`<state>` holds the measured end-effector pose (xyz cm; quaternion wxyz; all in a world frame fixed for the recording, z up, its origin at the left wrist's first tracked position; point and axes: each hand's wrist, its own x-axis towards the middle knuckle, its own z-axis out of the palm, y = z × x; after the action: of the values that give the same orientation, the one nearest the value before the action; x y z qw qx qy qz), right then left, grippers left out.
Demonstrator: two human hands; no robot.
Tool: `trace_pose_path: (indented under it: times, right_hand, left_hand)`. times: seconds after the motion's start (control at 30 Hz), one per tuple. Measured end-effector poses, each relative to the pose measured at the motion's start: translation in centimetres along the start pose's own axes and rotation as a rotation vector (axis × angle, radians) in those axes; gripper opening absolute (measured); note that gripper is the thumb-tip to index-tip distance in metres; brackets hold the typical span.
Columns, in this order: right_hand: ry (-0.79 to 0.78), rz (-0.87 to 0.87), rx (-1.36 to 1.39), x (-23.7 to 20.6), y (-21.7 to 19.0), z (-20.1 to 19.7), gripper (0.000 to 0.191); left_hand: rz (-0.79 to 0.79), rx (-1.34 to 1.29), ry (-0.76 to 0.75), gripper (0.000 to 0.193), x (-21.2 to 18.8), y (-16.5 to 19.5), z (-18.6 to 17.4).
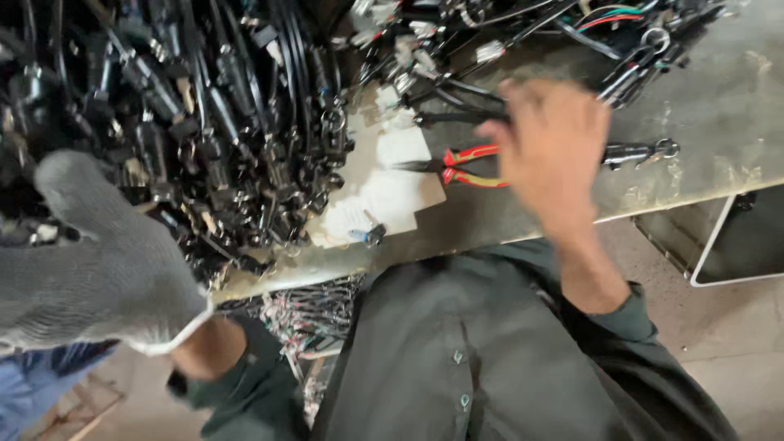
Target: The person works at a factory bench covered with black cable assemblies, holding a cable in one gloved hand and using red-handled pliers to strip insulation from the wire ends. They pull the stripped insulation off, set the finished cable aside, and pick up the next cable to repeat the process.
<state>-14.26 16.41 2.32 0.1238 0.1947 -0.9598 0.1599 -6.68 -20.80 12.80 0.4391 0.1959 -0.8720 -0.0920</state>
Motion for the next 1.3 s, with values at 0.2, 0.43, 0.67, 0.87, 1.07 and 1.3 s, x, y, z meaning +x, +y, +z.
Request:
trace_pose_path:
  times: [0.2, 0.43, 0.67, 0.87, 1.07, 1.3]
  right_hand:
    - [-0.09, 0.005, -0.061, -0.3, 2.2, -0.1, 0.026]
    - [0.252, 0.147, 0.328, -0.1, 4.0, -3.2, 0.005]
    - [0.436, 0.422, 1.613, 2.4, -4.4, -8.3, 0.019]
    - [0.288, 0.352, 2.039, 0.6, -5.3, -6.9, 0.031]
    - [0.211, -0.047, 1.502, 0.4, -9.4, -7.8, 0.029]
    - [0.041, -0.224, 0.847, -2.4, -6.0, -8.4, 0.02]
  left_hand:
    - [0.196, -0.43, -0.647, 0.059, -6.6, 8.9, 3.8]
    - [0.286, -0.638, -0.966, 0.06, -11.0, 13.8, 6.1]
    - [0.274, -0.908, -0.962, 0.065, -9.4, 15.3, 5.7]
    - [-0.456, -1.372, -1.495, 0.044, -9.3, 15.8, 5.7]
    - [-0.54, -1.468, -1.328, 0.035, -11.2, 15.2, 5.8]
    - [-0.501, -1.448, -1.147, 0.031, -8.3, 14.4, 4.9]
